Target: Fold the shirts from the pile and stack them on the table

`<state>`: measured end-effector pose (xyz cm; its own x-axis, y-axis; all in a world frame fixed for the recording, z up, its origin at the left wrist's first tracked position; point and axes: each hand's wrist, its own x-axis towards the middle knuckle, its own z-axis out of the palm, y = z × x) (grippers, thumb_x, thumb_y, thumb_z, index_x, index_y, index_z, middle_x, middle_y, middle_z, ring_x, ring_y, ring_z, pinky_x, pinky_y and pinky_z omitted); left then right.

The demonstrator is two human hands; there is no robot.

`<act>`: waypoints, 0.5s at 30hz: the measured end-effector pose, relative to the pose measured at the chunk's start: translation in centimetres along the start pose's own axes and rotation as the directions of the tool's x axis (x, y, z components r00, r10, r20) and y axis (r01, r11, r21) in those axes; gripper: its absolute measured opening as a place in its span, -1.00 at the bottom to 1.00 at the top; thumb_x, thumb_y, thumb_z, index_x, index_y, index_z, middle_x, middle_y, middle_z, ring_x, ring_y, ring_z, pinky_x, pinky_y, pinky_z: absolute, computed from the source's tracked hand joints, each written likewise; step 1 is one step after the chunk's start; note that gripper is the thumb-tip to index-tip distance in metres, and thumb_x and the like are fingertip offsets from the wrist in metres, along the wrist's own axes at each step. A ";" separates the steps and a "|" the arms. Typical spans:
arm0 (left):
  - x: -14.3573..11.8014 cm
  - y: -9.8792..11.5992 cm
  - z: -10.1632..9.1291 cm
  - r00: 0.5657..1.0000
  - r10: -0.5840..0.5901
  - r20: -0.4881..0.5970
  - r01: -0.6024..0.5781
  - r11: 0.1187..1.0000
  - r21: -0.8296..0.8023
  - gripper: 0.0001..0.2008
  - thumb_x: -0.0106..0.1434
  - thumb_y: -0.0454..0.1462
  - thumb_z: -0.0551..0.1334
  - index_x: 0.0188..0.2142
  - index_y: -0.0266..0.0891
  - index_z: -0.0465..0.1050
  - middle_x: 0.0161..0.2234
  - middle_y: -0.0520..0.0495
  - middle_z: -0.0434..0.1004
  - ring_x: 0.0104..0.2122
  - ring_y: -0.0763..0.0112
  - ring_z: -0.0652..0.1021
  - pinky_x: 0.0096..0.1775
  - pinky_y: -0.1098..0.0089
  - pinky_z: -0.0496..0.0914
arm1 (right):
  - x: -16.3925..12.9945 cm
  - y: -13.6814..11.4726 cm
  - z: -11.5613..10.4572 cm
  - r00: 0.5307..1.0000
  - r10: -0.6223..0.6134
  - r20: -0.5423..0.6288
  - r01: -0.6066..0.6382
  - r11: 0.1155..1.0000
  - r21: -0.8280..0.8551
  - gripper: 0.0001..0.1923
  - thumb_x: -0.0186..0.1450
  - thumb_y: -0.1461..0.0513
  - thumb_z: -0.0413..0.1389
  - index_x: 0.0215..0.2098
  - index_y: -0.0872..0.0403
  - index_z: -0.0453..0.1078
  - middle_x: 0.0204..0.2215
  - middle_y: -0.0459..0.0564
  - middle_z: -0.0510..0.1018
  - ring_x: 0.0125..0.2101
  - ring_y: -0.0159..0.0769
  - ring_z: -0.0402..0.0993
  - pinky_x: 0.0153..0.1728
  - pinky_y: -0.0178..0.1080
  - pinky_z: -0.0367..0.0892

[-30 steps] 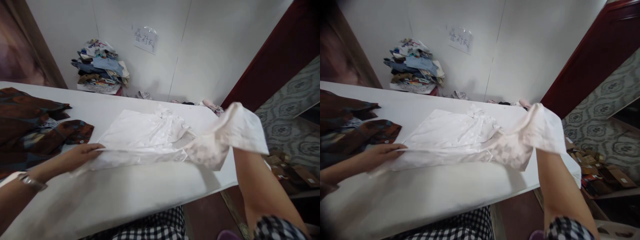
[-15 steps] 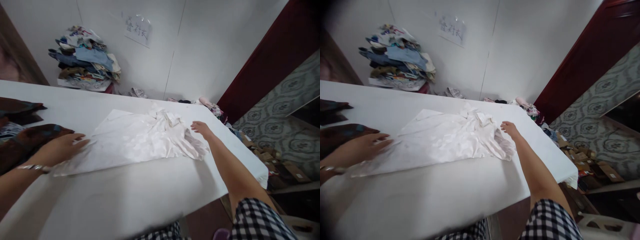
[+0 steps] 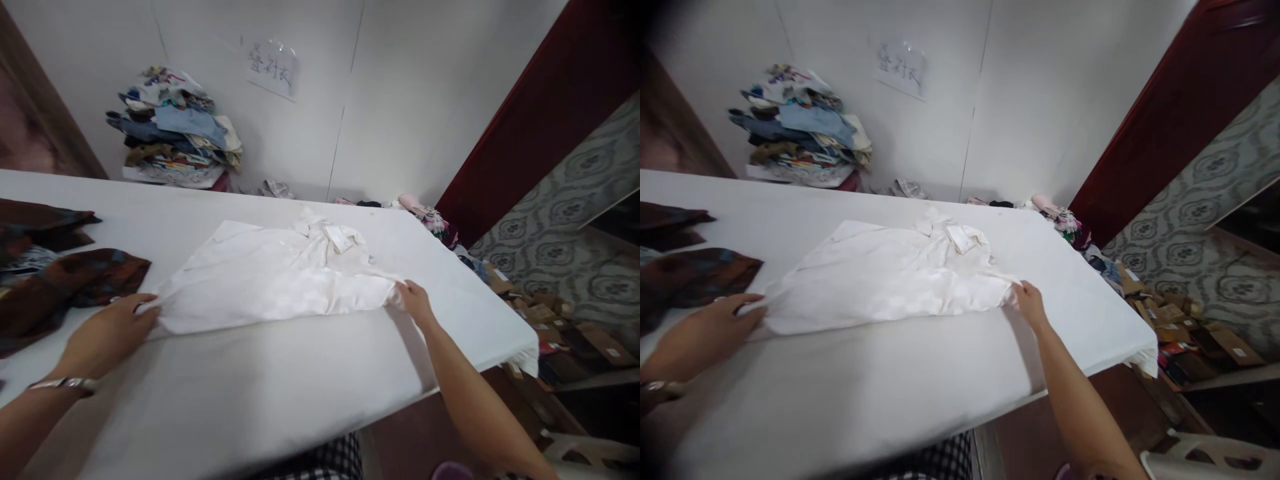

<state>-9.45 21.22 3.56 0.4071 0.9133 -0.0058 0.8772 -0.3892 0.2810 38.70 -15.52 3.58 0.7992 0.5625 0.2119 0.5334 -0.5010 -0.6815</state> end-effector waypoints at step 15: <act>-3.0 5.7 -2.1 0.999 -0.042 0.018 0.042 0.998 -0.035 -0.38 0.28 -0.08 -0.01 0.23 -0.39 0.19 0.22 -0.38 0.29 0.12 -0.06 0.41 0.09 0.11 0.28 | -0.5 0.6 -1.3 0.983 -0.021 0.182 0.070 0.961 -0.267 -0.58 0.23 -0.06 -0.06 -0.49 0.07 0.39 -0.52 -0.01 0.49 -0.44 -0.24 0.38 -0.42 -0.29 0.15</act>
<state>-6.27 16.48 7.23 0.3746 0.9265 -0.0349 0.8843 -0.3457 0.3139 38.99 -16.93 4.03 0.7242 0.6829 0.0954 0.6423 -0.6178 -0.4536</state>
